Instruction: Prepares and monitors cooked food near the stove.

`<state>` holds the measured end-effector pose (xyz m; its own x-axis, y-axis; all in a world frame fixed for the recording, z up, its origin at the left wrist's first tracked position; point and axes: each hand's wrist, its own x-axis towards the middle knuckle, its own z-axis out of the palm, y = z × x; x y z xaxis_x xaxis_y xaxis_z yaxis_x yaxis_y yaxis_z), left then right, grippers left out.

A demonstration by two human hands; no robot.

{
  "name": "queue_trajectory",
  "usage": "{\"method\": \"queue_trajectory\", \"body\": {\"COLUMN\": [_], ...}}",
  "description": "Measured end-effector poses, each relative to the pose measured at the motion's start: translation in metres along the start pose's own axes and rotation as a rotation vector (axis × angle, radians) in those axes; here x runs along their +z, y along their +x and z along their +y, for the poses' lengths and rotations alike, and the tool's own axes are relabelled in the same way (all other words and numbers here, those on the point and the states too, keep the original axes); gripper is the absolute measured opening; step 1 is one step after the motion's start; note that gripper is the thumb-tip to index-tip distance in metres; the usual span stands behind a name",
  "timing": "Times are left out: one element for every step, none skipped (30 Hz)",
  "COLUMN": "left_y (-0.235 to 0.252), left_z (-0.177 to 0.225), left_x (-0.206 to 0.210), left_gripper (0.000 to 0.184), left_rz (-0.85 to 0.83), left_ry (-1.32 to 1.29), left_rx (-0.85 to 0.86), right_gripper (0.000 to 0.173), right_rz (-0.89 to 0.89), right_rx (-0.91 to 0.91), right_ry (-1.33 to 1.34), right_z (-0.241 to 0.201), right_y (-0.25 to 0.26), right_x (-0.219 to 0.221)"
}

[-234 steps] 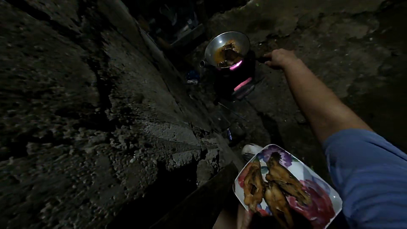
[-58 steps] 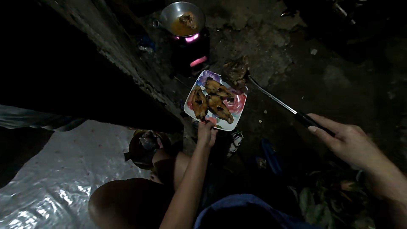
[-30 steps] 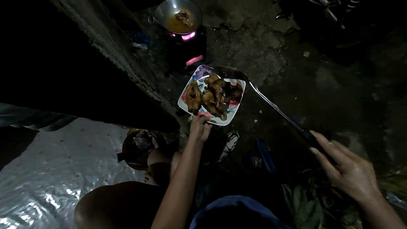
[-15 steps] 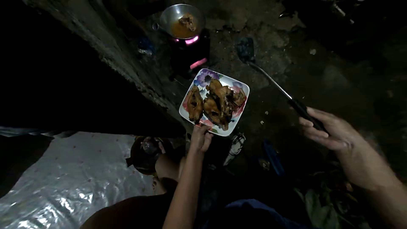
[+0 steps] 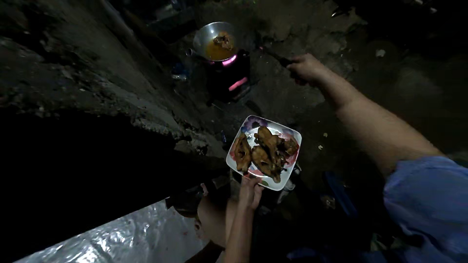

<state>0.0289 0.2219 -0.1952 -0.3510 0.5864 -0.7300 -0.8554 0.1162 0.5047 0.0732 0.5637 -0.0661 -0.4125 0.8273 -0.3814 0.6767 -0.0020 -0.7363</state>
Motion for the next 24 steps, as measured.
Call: {"method": "queue_trajectory", "body": {"left_y": [0.001,0.002,0.004,0.005,0.007,0.007,0.008,0.008,0.009,0.009,0.007,0.006,0.005,0.004,0.004,0.004,0.005,0.007,0.009,0.01,0.012,0.013,0.014,0.014], "left_z": [-0.001,-0.002,-0.003,-0.004,-0.005,-0.006,-0.007,-0.007,-0.008,-0.007,-0.005,-0.004,-0.003,-0.002,-0.001,0.0,0.001,0.0,-0.002,-0.003,-0.003,-0.002,0.0,0.0], "left_x": [-0.002,-0.003,-0.005,-0.008,-0.011,-0.014,-0.017,-0.021,-0.026,-0.028,-0.029,-0.03,-0.031,-0.032,-0.032,-0.033,-0.035,-0.038,-0.041,-0.044,-0.047,-0.048,-0.048,-0.049], "left_gripper": [0.033,0.033,0.035,0.036,0.036,0.035,0.034,0.034,0.036,0.036,0.035,0.034,0.033,0.031,0.029,0.027,0.026,0.026,0.027,0.027,0.026,0.023,0.024,0.025], "left_rz": [0.01,0.015,0.015,0.016,0.018,0.02,0.018,0.007,-0.009,-0.012,-0.004,0.005,0.01,0.018,0.036,0.044,0.05,0.042,0.027,0.011,-0.016,-0.045,-0.072,-0.086], "left_ry": [-0.001,-0.007,-0.012,-0.015,-0.011,-0.004,0.006,0.009,0.01,0.033,0.08,0.121,0.155,0.188,0.226,0.274,0.309,0.325,0.336,0.348,0.364,0.382,0.37,0.349], "left_rx": [-0.006,-0.01,-0.014,-0.016,-0.016,-0.02,-0.026,-0.03,-0.037,-0.045,-0.056,-0.06,-0.063,-0.071,-0.082,-0.098,-0.105,-0.106,-0.099,-0.089,-0.075,-0.061,-0.05,-0.043], "right_gripper": [0.033,0.034,0.034,0.033,0.033,0.034,0.036,0.037,0.038,0.04,0.041,0.041,0.041,0.04,0.04,0.039,0.04,0.041,0.042,0.043,0.043,0.042,0.042,0.042], "right_rz": [0.004,0.009,0.022,0.032,0.043,0.054,0.059,0.063,0.071,0.072,0.073,0.07,0.064,0.054,0.047,0.043,0.042,0.042,0.033,0.029,0.031,0.037,0.042,0.04], "right_rx": [-0.003,-0.004,-0.011,-0.014,-0.011,-0.003,0.008,0.026,0.041,0.056,0.071,0.084,0.092,0.096,0.099,0.098,0.093,0.085,0.078,0.072,0.065,0.062,0.06,0.057], "right_ry": [-0.031,-0.056,-0.08,-0.103,-0.118,-0.131,-0.137,-0.134,-0.131,-0.126,-0.121,-0.119,-0.123,-0.128,-0.138,-0.147,-0.152,-0.167,-0.183,-0.189,-0.183,-0.171,-0.161,-0.158], "right_z": [-0.007,-0.014,-0.02,-0.026,-0.033,-0.04,-0.045,-0.05,-0.054,-0.059,-0.064,-0.068,-0.072,-0.076,-0.079,-0.081,-0.082,-0.081,-0.082,-0.082,-0.083,-0.084,-0.084,-0.084], "right_y": [0.014,0.027,0.041,0.055,0.067,0.079,0.091,0.103,0.114,0.123,0.13,0.136,0.143,0.148,0.153,0.159,0.167,0.174,0.178,0.182,0.185,0.188,0.19,0.191], "right_x": [0.007,0.013,0.019,0.024,0.03,0.037,0.044,0.052,0.06,0.066,0.073,0.08,0.087,0.093,0.099,0.105,0.111,0.117,0.121,0.126,0.13,0.133,0.137,0.14]}}
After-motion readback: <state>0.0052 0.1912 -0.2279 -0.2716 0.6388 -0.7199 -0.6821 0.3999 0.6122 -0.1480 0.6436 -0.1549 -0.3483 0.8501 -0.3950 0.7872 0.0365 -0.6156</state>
